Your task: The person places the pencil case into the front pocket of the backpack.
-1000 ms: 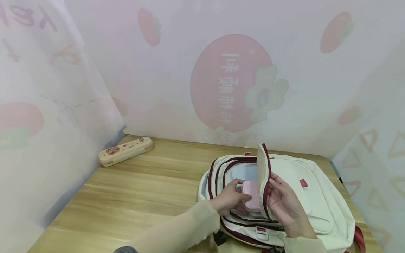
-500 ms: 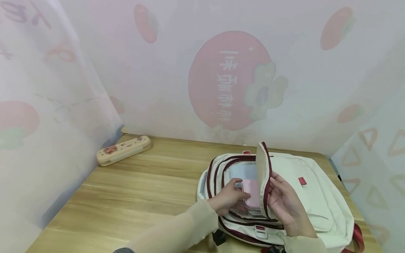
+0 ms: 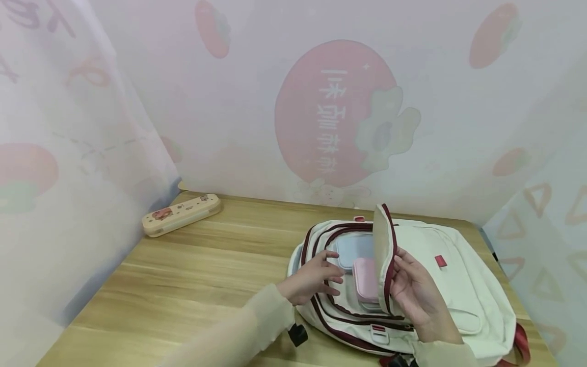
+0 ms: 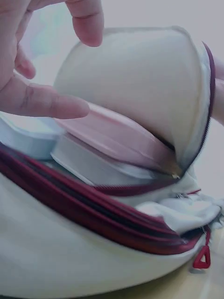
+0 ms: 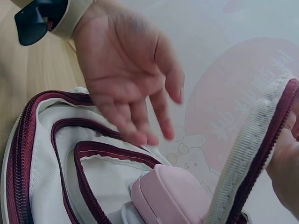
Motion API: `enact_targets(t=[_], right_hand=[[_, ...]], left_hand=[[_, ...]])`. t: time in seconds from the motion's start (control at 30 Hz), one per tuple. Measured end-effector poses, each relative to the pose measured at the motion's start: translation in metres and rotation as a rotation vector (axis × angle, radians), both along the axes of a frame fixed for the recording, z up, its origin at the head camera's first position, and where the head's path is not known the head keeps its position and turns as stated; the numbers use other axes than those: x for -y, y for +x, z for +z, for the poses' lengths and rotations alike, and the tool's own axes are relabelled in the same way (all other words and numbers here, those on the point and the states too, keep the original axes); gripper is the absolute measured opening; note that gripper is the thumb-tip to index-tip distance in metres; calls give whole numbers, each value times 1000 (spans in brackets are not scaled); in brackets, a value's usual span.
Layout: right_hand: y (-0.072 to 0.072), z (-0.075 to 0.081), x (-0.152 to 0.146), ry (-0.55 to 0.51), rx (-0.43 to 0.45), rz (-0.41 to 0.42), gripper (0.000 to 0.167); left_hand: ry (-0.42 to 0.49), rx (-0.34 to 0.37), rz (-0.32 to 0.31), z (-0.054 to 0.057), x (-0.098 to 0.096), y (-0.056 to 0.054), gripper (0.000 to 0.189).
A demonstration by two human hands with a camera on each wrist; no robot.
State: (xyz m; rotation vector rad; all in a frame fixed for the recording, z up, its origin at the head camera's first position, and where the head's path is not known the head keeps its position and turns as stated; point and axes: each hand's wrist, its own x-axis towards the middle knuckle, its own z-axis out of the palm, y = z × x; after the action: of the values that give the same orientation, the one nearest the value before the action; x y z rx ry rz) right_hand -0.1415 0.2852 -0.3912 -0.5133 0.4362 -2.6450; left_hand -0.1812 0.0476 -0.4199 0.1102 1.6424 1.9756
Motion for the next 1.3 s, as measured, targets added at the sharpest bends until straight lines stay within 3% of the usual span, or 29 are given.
enact_targets(t=[0.37,0.6,0.9,1.1,1.3], right_hand=[[0,0,-1,16,-1,-3,44],[0,1,-1,39,19,-24,42],[-1,3,0,51,4,-23,44],[-2,4,0,41,16,-28,45],[-1,2,0,26,11,-21,46]], left_hand=[[95,-2,97,4,43,-10,49],[76,-6,136,-2,70,-20,51],[65,-15,179,-10,92,-24,45],[44,-7,220,-10,105,-29,44],[-9,-15,254,-8,136,-40,51]])
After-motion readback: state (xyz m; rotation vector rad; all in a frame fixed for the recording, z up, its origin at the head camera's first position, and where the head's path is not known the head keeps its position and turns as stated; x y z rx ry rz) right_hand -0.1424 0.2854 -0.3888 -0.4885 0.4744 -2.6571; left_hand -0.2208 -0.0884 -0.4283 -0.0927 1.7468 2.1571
